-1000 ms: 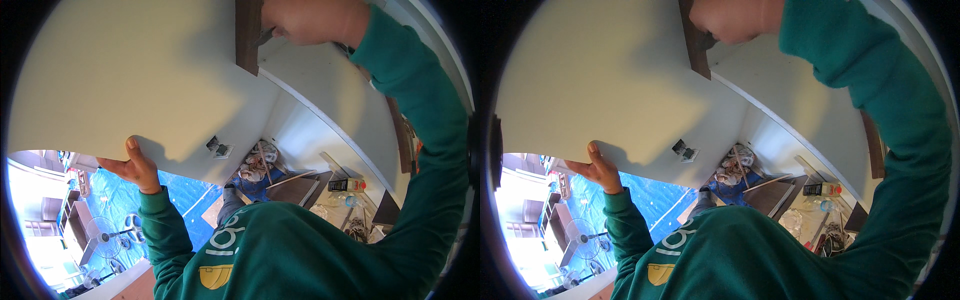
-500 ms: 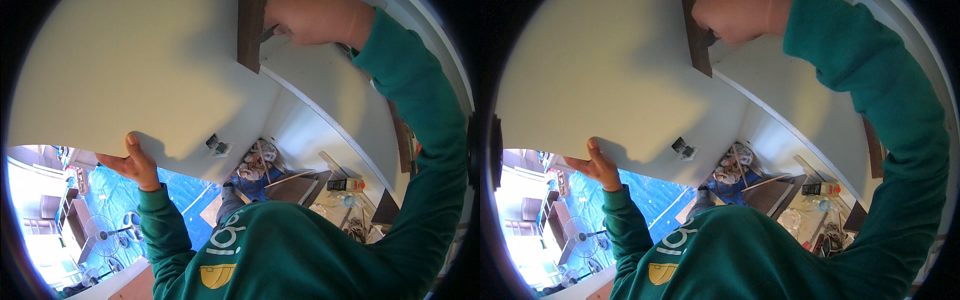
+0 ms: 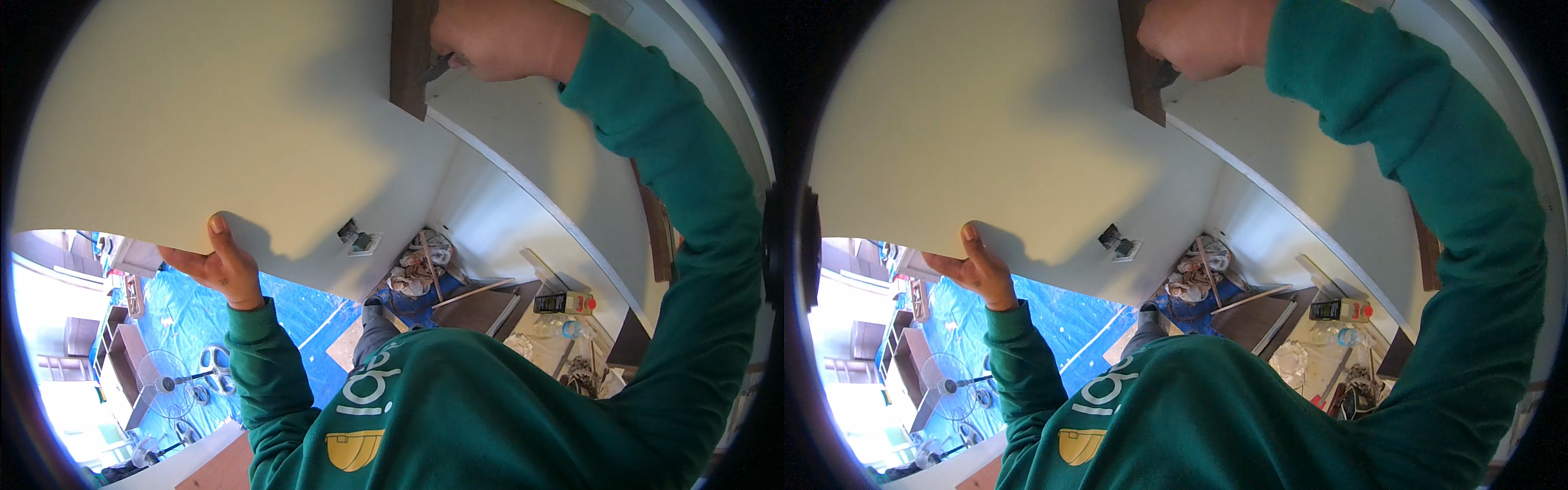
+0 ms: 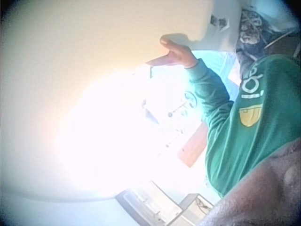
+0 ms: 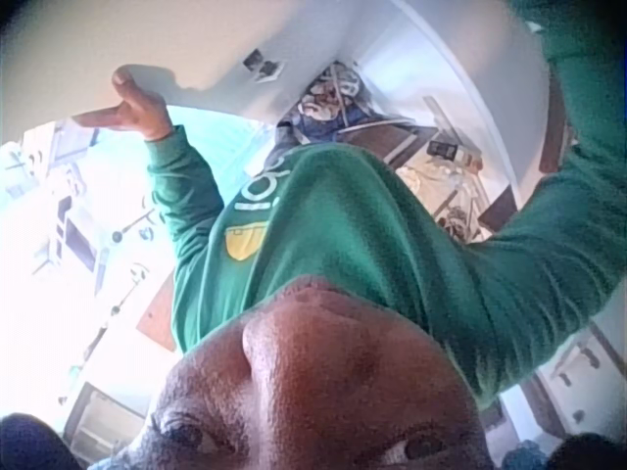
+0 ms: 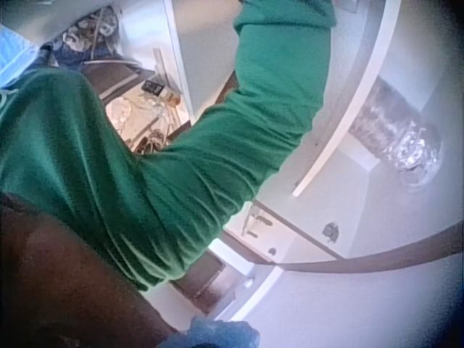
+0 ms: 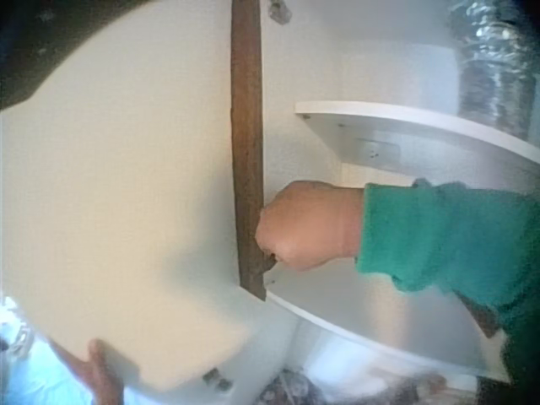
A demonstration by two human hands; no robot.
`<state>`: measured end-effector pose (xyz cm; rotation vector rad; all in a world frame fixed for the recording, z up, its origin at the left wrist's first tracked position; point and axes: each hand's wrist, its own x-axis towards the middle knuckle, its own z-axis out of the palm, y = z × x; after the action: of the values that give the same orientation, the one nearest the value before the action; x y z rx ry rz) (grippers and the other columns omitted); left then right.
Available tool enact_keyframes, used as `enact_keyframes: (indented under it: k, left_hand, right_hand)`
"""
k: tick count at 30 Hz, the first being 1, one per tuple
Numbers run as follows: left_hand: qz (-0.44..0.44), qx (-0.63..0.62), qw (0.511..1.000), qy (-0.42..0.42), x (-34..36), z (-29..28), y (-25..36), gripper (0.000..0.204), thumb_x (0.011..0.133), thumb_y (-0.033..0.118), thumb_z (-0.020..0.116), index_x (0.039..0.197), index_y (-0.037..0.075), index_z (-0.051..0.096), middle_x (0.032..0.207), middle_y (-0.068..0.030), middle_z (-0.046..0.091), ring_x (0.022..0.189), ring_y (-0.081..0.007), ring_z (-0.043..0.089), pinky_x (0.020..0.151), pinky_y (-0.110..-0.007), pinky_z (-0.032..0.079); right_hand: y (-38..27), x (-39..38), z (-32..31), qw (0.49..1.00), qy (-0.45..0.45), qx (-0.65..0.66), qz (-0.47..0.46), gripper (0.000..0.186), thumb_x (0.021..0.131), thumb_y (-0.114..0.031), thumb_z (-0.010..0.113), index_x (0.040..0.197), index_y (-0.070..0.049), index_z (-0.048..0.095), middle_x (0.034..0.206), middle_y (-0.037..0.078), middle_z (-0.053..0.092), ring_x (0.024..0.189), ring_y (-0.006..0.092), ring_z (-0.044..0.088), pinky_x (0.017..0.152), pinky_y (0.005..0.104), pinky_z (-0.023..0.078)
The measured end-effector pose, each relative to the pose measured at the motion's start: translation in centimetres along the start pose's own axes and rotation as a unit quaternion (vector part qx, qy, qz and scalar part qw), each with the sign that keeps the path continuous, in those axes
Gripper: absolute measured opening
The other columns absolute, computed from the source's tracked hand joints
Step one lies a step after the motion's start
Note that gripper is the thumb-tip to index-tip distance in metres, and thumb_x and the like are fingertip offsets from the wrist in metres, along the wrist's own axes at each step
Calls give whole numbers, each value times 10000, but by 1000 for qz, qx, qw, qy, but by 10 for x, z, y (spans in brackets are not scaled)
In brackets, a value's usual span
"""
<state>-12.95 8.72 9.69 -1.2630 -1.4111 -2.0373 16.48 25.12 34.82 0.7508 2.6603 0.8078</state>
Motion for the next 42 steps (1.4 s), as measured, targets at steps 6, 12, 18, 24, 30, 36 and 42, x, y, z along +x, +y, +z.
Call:
enact_keyframes:
  k: [6, 12, 18, 24, 30, 36, 42]
  left_hand:
    - [-26, -8, 1000, 11, -2, 1, 1, 665, 987, 244, 693, 1499, 64, 309, 1441, -179, 485, 1295, -275, 514, 1091, -417, 427]
    - [-4, 10, 1000, 10, 1, 3, 1, 657, 985, 227, 695, 1490, 55, 312, 1433, -181, 484, 1281, -266, 522, 1082, -396, 433]
    - [-7, -1, 1000, 10, 0, -3, -1, 670, 978, 231, 706, 1491, 52, 314, 1423, -189, 498, 1279, -265, 524, 1078, -400, 433]
    - [-19, -15, 1000, 7, 0, 1, 2, 692, 975, 250, 711, 1499, 47, 307, 1441, -197, 489, 1288, -281, 520, 1083, -415, 433]
    - [-9, -12, 1000, 7, 1, 1, 3, 689, 974, 253, 714, 1499, 47, 318, 1449, -195, 485, 1291, -289, 519, 1088, -428, 429]
    - [-24, -19, 999, 15, -1, 1, 5, 683, 974, 246, 710, 1495, 39, 320, 1444, -190, 493, 1290, -278, 519, 1085, -422, 426]
    - [-25, -22, 999, 10, -1, 0, 5, 655, 984, 209, 693, 1493, 35, 319, 1434, -181, 496, 1284, -263, 520, 1080, -403, 427]
  right_hand:
    - [4, -2, -20, 1000, 5, -10, 17, 208, 782, -142, 631, 858, 10, 751, 843, 226, 723, 810, 421, 709, 742, 510, 566]
    - [4, -4, -1, 999, 17, 46, -10, 210, 775, -154, 631, 839, 16, 738, 818, 237, 709, 781, 432, 700, 725, 508, 565]
    - [-2, 2, -13, 1000, 7, 5, -8, 204, 772, -163, 631, 816, 11, 728, 816, 231, 705, 792, 422, 699, 733, 505, 560]
    - [4, -3, 5, 995, 74, 49, -33, 187, 758, -158, 630, 791, -3, 729, 801, 226, 705, 793, 425, 699, 726, 509, 560]
    - [-5, 2, 18, 997, 49, 23, -57, 167, 752, -144, 629, 767, -7, 723, 803, 225, 704, 786, 422, 700, 720, 513, 558]
    - [-3, -3, -2, 996, 66, 41, -34, 162, 750, -137, 629, 764, -3, 719, 794, 213, 708, 790, 408, 706, 724, 512, 560]
    - [-7, 1, 2, 999, 31, 11, -24, 162, 758, -131, 622, 770, -5, 722, 797, 210, 710, 774, 409, 704, 711, 506, 566]
